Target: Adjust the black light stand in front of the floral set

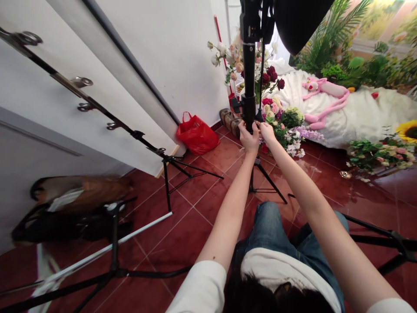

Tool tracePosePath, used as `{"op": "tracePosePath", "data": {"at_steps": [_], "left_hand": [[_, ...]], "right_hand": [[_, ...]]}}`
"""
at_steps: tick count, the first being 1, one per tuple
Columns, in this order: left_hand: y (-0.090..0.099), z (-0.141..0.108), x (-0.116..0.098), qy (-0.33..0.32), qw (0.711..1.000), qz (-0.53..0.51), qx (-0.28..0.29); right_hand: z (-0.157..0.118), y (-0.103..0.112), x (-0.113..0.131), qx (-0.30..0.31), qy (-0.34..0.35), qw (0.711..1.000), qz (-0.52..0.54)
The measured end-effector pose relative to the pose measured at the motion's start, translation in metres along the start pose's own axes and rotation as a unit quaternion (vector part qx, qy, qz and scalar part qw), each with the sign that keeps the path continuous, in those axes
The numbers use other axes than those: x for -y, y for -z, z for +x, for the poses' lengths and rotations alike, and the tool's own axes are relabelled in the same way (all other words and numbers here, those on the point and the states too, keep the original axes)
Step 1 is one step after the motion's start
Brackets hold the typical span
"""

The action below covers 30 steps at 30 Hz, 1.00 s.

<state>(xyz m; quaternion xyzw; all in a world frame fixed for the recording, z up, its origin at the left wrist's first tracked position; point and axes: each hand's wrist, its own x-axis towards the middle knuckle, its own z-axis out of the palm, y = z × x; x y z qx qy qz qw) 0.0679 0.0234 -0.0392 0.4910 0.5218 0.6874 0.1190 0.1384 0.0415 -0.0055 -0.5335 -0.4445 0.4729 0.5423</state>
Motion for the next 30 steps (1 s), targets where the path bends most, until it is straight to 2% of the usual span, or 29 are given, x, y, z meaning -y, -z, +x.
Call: {"op": "tracePosePath", "data": {"at_steps": [2, 4, 9, 17, 21, 24, 26, 30], "left_hand": [[0.000, 0.000, 0.001, 0.001, 1.000, -0.007, 0.005], [-0.001, 0.000, 0.001, -0.002, 1.000, -0.009, 0.003], [0.001, -0.001, 0.000, -0.010, 1.000, -0.004, -0.005], [-0.001, -0.001, 0.007, -0.021, 1.000, 0.007, -0.005], [-0.003, 0.000, 0.006, -0.005, 1.000, -0.009, 0.015], [-0.002, 0.001, 0.003, 0.007, 0.999, -0.028, 0.024], [-0.001, 0.001, 0.001, -0.006, 0.999, -0.025, 0.021], [0.001, 0.001, 0.000, -0.020, 1.000, -0.019, 0.015]], "right_hand": [[-0.005, -0.002, -0.005, 0.019, -0.032, 0.995, 0.094], [-0.010, -0.006, -0.008, 0.030, -0.049, 0.988, 0.146], [-0.015, -0.022, -0.014, 0.054, -0.025, 0.974, 0.221], [0.003, -0.026, -0.023, 0.056, 0.002, 0.968, 0.244], [0.018, -0.028, -0.023, 0.023, -0.007, 0.973, 0.230], [0.018, -0.023, -0.019, -0.007, -0.044, 0.983, 0.179], [0.008, -0.014, -0.015, -0.012, -0.074, 0.987, 0.143], [-0.039, 0.021, -0.007, 0.034, -0.074, 0.989, 0.122]]}}
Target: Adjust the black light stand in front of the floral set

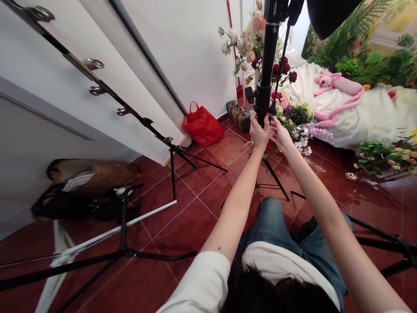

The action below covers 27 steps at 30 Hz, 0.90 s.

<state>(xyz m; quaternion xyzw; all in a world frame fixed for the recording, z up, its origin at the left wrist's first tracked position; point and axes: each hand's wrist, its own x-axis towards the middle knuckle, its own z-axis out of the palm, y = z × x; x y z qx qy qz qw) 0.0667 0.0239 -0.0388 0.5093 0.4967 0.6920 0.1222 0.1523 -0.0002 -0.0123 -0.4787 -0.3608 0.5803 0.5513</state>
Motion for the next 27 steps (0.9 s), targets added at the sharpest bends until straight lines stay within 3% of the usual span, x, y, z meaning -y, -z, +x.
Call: {"op": "tracePosePath", "data": {"at_steps": [5, 12, 17, 20, 22, 24, 27], "left_hand": [[0.003, -0.001, -0.002, 0.021, 0.999, -0.015, 0.020], [0.007, -0.001, -0.003, 0.030, 0.999, 0.035, 0.002], [0.005, -0.016, -0.031, 0.068, 0.996, 0.047, -0.034], [-0.004, -0.052, -0.056, 0.094, 0.988, 0.076, -0.100], [-0.018, -0.088, -0.072, 0.122, 0.984, 0.090, -0.098], [-0.040, -0.130, -0.089, 0.137, 0.985, 0.090, -0.051], [-0.087, -0.194, -0.123, 0.119, 0.990, 0.029, 0.066]], "right_hand": [[-0.086, 0.080, -0.005, -0.003, -0.019, 1.000, 0.007], [-0.198, 0.232, -0.013, -0.186, -0.011, 0.983, 0.003], [-0.286, 0.321, 0.008, -0.321, 0.035, 0.946, 0.020], [-0.335, 0.360, 0.024, -0.396, 0.063, 0.915, 0.035], [-0.362, 0.379, 0.035, -0.442, 0.087, 0.892, 0.043], [-0.386, 0.393, 0.045, -0.478, 0.112, 0.869, 0.059], [-0.415, 0.405, 0.060, -0.500, 0.136, 0.847, 0.116]]}}
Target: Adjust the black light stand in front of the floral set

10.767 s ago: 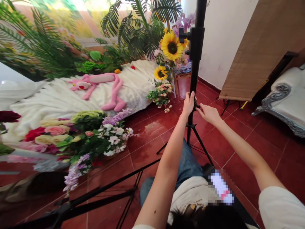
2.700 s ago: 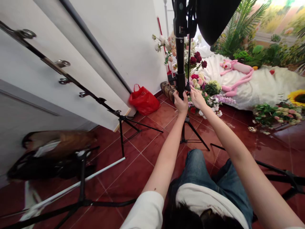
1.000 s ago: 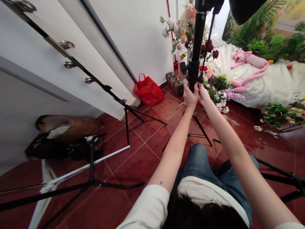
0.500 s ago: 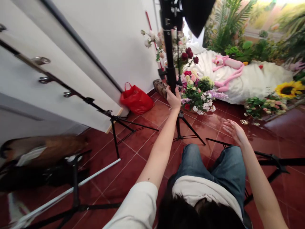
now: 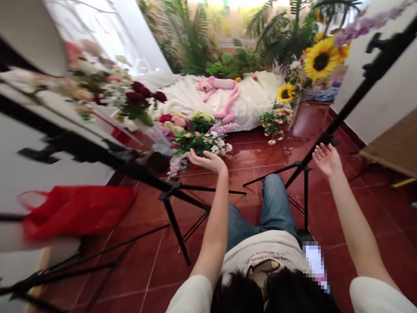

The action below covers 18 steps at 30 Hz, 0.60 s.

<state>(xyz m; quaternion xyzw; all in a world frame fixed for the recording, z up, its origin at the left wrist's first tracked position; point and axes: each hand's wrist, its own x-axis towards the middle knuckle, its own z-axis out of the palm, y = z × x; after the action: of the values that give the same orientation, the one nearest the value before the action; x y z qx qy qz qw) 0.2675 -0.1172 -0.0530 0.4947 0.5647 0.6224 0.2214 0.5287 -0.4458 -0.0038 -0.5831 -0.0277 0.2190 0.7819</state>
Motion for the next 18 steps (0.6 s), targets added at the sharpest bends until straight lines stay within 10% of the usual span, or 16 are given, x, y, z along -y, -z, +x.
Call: {"op": "tracePosePath", "data": {"at_steps": [5, 12, 18], "left_hand": [[-0.085, -0.105, -0.077, -0.099, 0.941, -0.189, 0.262], [-0.148, -0.253, -0.207, -0.151, 0.729, -0.360, 0.562], [-0.178, -0.309, -0.224, -0.072, 0.656, -0.367, 0.655]], "right_hand": [[-0.011, 0.024, 0.028, 0.036, -0.039, 0.996, 0.067], [-0.001, 0.030, 0.045, 0.115, -0.132, 0.980, 0.094], [0.013, 0.024, 0.047, 0.123, -0.124, 0.981, 0.083]]}}
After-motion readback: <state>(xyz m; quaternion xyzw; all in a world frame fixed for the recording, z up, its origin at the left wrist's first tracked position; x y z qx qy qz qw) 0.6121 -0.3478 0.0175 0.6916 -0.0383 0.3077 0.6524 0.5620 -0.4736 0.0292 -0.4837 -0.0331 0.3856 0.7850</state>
